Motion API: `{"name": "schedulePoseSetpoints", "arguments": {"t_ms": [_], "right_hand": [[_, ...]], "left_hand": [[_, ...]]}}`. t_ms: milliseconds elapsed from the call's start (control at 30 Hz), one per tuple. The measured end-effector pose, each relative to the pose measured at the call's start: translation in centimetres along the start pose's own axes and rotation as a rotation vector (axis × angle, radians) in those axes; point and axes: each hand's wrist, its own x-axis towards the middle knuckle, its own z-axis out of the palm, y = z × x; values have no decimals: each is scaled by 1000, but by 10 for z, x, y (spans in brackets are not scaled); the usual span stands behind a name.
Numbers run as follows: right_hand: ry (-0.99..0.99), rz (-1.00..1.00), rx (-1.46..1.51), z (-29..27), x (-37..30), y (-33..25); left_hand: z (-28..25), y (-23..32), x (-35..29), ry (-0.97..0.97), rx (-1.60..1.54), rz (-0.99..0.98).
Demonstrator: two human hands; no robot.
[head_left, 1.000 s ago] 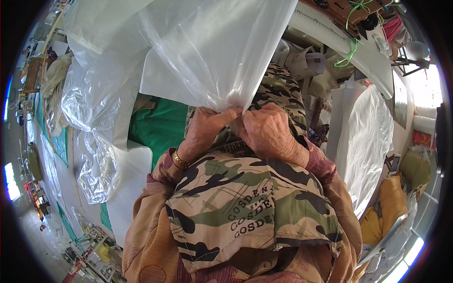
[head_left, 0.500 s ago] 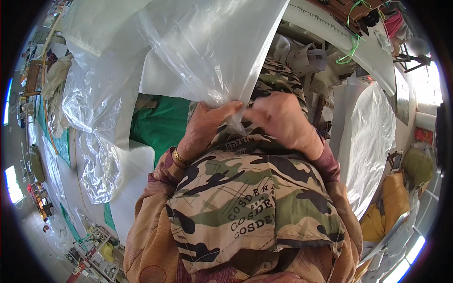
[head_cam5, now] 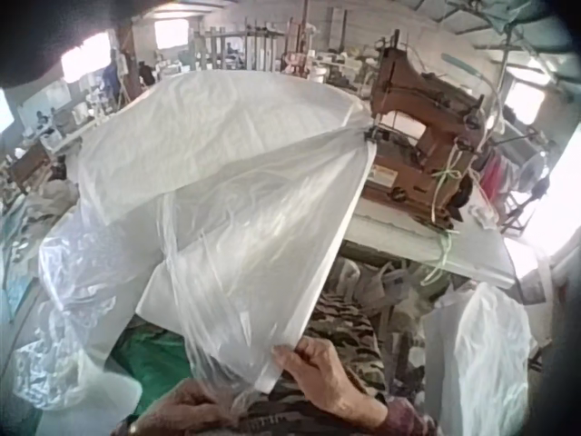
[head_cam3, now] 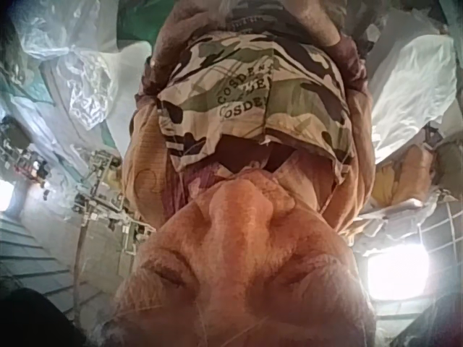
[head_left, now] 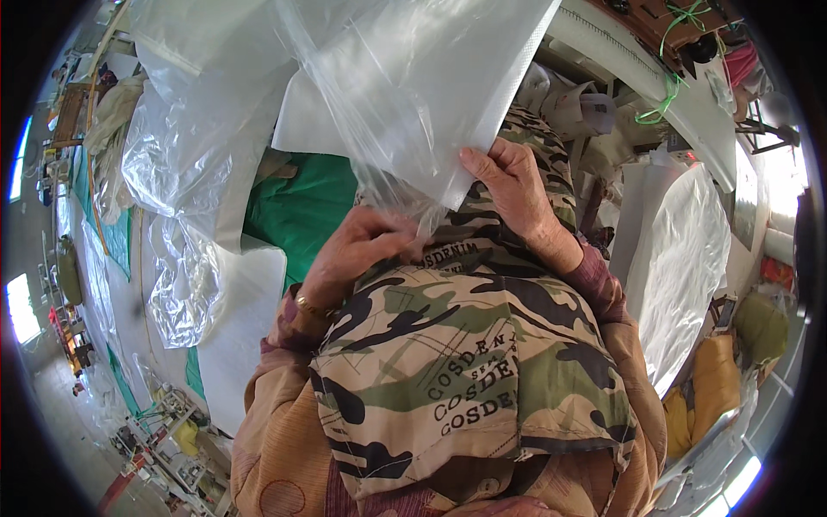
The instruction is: The person sews the edges of large plastic film sheets using an industrial sewing machine.
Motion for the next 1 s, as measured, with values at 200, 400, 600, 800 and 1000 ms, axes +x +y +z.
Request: {"name": "schedulePoseSetpoints", "arguments": {"t_ms": [200,400,600,800,1000], "right_hand": [[37,-1,-51,3,-1,3],[94,-37,120,17,3,5],[129,-68,108,19,5,7],[125,-80,65,19,0,11],[91,-15,113,18,-3,5]], "left_hand": [[-8,51,-45,-1,521,610],[25,48,-19,259,1198,1028],[30,35,9,366,1352,823],[34,28,17,201,1137,868],[27,41,2,94,1110,831]]}}
